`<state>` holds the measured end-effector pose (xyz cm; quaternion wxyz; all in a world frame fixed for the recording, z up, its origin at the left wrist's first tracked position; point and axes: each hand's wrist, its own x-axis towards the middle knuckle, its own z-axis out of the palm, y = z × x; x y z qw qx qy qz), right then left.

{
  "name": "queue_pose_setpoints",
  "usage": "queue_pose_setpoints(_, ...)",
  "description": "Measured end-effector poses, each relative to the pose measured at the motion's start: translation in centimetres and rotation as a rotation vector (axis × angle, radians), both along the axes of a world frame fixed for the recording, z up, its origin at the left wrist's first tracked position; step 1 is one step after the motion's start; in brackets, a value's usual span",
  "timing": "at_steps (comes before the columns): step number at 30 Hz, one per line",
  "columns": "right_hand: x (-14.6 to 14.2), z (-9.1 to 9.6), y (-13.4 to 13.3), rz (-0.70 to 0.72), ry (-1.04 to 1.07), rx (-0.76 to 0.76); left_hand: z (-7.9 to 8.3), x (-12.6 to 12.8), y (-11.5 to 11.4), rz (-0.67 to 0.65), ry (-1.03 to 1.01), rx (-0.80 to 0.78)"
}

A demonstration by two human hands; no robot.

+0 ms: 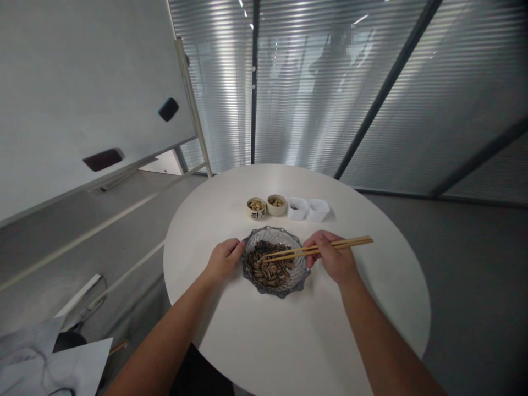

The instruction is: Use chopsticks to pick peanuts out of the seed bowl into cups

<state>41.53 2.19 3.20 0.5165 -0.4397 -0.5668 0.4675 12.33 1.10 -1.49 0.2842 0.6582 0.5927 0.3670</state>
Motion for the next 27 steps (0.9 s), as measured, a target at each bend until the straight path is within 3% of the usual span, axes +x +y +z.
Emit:
queue_pose_setpoints(8, -0.7, 0.9, -0.2, -0.036, -0.018, -0.054, -0.2, -0.1, 0.1, -0.003, 0.010, -0.015)
queue_pose_setpoints(19, -1.2, 0.0, 0.1, -0.135, 0.001, -0.031, -0.1, -0.1, 0.1, -0.017, 0.013, -0.002)
queue_pose_setpoints(27, -0.7, -1.1, 1.0, -0.187, 0.231, -0.038, 0.0, -0.1, 0.0, -0.010, 0.017, -0.009)
